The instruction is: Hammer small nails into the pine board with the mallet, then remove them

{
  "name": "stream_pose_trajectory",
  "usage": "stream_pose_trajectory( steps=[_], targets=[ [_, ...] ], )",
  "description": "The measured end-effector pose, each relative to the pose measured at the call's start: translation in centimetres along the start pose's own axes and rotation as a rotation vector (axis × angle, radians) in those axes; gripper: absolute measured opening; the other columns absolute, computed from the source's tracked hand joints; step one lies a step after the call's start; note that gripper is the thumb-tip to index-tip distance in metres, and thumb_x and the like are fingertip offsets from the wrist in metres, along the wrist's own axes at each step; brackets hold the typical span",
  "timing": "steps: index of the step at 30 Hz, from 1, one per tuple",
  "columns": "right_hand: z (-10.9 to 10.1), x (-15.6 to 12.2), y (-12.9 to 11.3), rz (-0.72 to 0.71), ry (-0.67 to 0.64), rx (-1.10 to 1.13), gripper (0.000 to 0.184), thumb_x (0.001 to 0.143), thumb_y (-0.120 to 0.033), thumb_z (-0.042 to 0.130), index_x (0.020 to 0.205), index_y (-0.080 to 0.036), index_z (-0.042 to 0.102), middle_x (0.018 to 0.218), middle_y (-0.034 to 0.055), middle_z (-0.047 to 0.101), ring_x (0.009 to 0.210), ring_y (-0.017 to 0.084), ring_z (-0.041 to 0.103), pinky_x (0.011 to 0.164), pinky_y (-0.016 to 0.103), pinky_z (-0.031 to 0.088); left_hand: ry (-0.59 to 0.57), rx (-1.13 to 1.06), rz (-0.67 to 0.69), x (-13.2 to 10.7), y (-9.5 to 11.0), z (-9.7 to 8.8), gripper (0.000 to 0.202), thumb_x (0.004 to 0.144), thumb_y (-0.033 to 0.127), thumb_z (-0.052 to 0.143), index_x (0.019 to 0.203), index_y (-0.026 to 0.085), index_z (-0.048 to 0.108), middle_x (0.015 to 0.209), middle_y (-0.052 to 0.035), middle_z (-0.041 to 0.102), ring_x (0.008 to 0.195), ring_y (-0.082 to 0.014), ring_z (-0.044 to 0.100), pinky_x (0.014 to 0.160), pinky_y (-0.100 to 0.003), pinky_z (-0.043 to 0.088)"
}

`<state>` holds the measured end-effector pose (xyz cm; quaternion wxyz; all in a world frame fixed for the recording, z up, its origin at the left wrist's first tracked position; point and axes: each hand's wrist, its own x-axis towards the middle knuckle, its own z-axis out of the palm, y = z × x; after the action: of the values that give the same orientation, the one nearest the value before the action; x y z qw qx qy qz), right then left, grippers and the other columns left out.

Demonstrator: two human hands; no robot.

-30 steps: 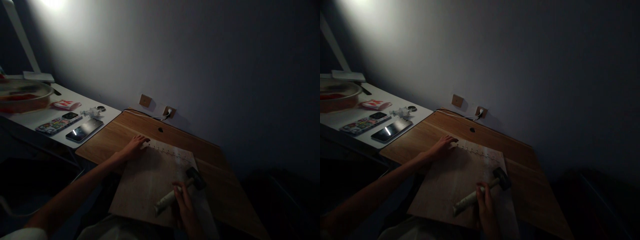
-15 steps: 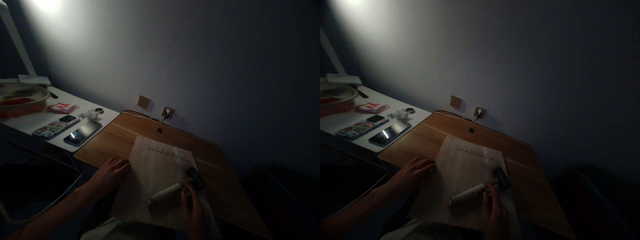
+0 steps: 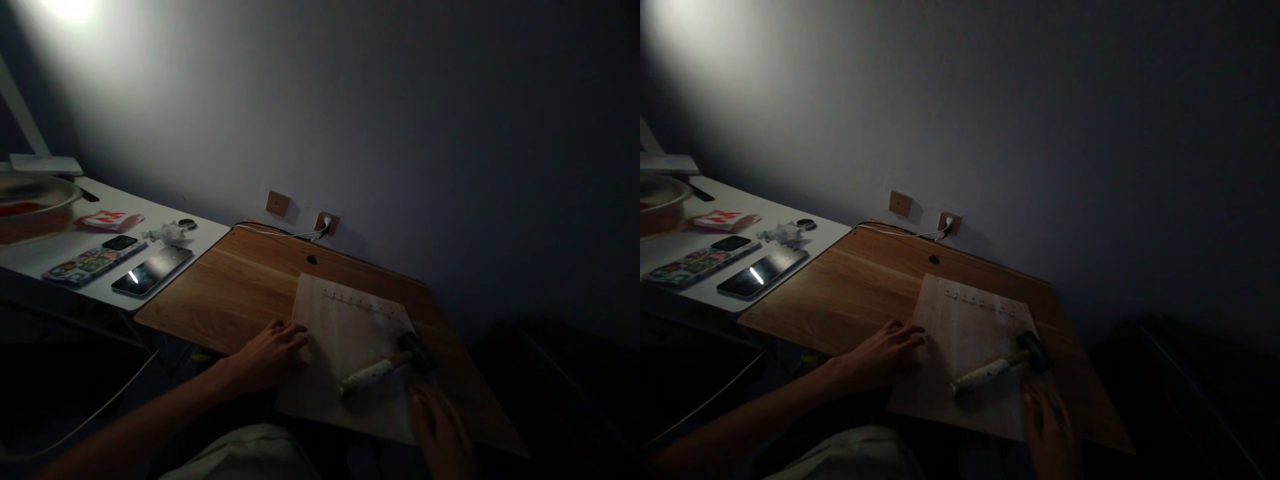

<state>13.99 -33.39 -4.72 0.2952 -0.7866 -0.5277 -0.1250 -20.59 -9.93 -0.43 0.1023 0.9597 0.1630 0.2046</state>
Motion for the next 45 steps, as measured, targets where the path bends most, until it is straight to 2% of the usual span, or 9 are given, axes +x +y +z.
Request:
stream_pose_trajectory(
  steps=[7,11,17,22,29,35,39,43,45],
  targets=[
    [-1.6,2.3,8.7,0.096,-0.009,-0.137,0.052,0.094,-0.060,0.040,0.104,-0.019,0.070,0.111,0.0197,0.078,0.109,0.036,0.072,0.098,0.050,0.055,-0.105,-0.061,0.127,8.8,3.0,3.5,0.032,0.099,0.035,0.061,0.126,0.019,0.062,0.128,-0.0109,0.067,0.111,-0.0239,0.068,0.099,-0.038,0.047],
    [-3.0,3.6,11.9,0.208,-0.056,-0.178,0.052,0.090,-0.057,0.038,0.104,-0.019,0.070,0.114,0.0206,0.078,0.107,0.039,0.074,0.094,0.052,0.056,-0.109,-0.064,0.153,12.0,4.2,6.1,0.030,0.099,0.036,0.060,0.122,0.017,0.063,0.127,-0.0123,0.067,0.118,-0.0268,0.065,0.100,-0.039,0.048],
    [-5.0,3.5,13.6,0.380,-0.039,-0.254,0.057,0.087,-0.058,0.040,0.114,-0.016,0.068,0.111,0.0245,0.076,0.105,0.042,0.073,0.095,0.058,0.054,0.023,-0.018,0.250,12.1,5.6,7.5,0.041,0.102,0.048,0.055,0.129,0.017,0.061,0.141,-0.0154,0.061,0.145,-0.0361,0.042,0.113,-0.056,0.038],
    [-6.1,2.8,13.5,0.466,-0.055,-0.264,0.045,0.085,-0.051,0.049,0.113,-0.024,0.071,0.107,0.0199,0.077,0.108,0.042,0.072,0.092,0.057,0.055,-0.001,-0.010,0.308,11.6,6.4,7.2,0.033,0.103,0.047,0.054,0.114,0.017,0.065,0.113,-0.0118,0.071,0.116,-0.0293,0.064,0.106,-0.053,0.042],
    [-6.3,3.2,12.6,0.603,-0.095,-0.269,0.070,0.086,-0.069,0.035,0.111,-0.014,0.070,0.106,0.0268,0.078,0.099,0.044,0.076,0.086,0.055,0.059,0.032,0.034,0.298,11.8,6.2,7.4,0.029,0.101,0.045,0.059,0.100,0.017,0.066,0.099,-0.0091,0.073,0.097,-0.0248,0.068,0.098,-0.044,0.044],
    [-6.5,2.6,9.9,0.544,-0.069,-0.214,0.059,0.082,-0.069,0.041,0.097,-0.022,0.073,0.095,0.0186,0.081,0.084,0.038,0.078,0.076,0.051,0.061,-0.002,0.049,0.288,8.6,3.1,4.6,0.012,0.099,0.029,0.064,0.094,0.019,0.064,0.092,-0.0044,0.073,0.086,-0.0204,0.068,0.085,-0.037,0.046],
    [-5.8,2.1,5.7,0.317,-0.060,-0.076,0.051,0.084,-0.066,0.048,0.095,-0.024,0.074,0.109,0.0159,0.081,0.106,0.036,0.075,0.092,0.047,0.058,0.020,0.061,0.205,4.0,0.9,1.4,0.010,0.100,0.021,0.061,0.090,0.019,0.061,0.088,-0.0012,0.072,0.079,-0.0179,0.067,0.079,-0.034,0.046],
    [-3.8,0.8,1.1,0.342,-0.142,-0.070,0.056,0.087,-0.066,0.046,0.102,-0.023,0.077,0.106,0.0147,0.083,0.096,0.035,0.078,0.084,0.046,0.061,0.040,0.214,0.157,-1.4,-0.9,-1.1,0.007,0.099,0.014,0.058,0.103,0.018,0.062,0.085,-0.0024,0.071,0.073,-0.0190,0.066,0.076,-0.035,0.046],
    [-2.6,0.0,-0.5,0.295,-0.159,-0.064,0.051,0.090,-0.062,0.046,0.104,-0.025,0.078,0.104,0.0118,0.083,0.092,0.032,0.079,0.082,0.043,0.061,0.039,0.323,0.122,-4.0,-1.6,-2.0,0.022,0.093,0.008,0.060,0.112,0.017,0.063,0.086,-0.0043,0.071,0.073,-0.0207,0.066,0.077,-0.036,0.048]
  ],
)
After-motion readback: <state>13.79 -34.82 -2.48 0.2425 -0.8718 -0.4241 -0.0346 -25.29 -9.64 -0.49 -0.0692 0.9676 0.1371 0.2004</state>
